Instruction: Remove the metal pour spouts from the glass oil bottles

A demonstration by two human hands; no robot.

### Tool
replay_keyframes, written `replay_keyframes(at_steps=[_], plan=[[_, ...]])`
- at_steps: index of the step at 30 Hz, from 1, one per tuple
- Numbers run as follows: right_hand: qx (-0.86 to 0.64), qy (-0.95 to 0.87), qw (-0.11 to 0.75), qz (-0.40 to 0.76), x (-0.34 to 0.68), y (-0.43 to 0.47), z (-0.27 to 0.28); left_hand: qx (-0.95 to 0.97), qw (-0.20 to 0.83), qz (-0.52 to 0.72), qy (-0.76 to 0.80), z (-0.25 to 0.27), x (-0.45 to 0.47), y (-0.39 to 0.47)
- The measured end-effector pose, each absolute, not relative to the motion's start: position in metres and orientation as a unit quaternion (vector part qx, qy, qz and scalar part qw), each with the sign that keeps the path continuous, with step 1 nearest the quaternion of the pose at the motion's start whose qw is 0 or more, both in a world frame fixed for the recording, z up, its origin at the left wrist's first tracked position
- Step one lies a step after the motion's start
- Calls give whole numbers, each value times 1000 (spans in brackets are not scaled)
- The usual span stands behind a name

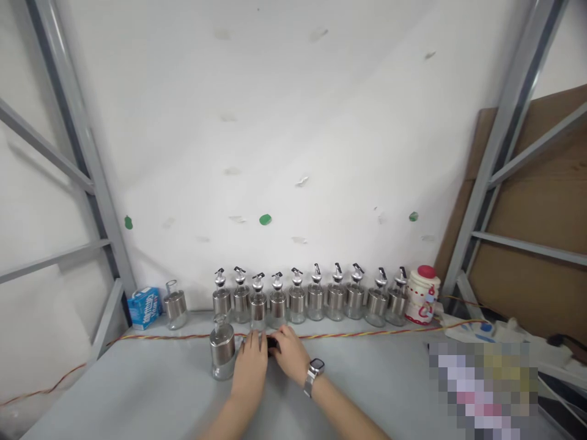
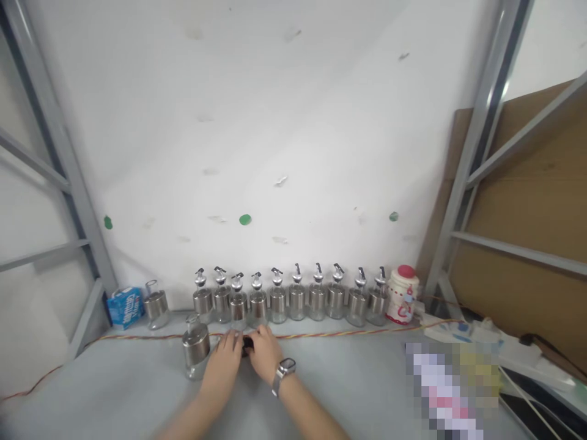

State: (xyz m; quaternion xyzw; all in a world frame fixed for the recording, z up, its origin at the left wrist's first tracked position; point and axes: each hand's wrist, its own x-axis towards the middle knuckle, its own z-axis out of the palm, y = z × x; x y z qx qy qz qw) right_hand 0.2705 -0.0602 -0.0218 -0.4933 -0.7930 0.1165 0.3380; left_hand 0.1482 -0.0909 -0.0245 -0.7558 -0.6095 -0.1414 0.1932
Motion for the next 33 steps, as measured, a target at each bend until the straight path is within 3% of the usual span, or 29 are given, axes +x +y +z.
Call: replay_keyframes(at_steps=[12, 14, 17, 19, 22, 26, 33], plan=[[-462, -656, 515, 301, 286, -59, -13, -758, 107, -210, -608, -3, 146, -85], [-465, -617, 532, 346, 296, -66, -11, -733, -31, -313, -603, 2, 147, -88], [-458, -556, 549, 423, 309, -82, -12, -614, -350, -465, -534, 6, 150, -93], [-418, -462, 577, 527, 314, -93, -13, -517, -525, -497, -459, 7, 153, -100], [-329, -300, 586, 677, 315, -106, -14, -385, -684, -500, -366, 8, 156, -112], [-298, -267, 567, 720, 313, -111, -11, -371, -703, -479, -374, 6, 160, -121], [-355, -346, 561, 663, 312, -112, -6, -466, -686, -412, -377, -18, 170, -121]])
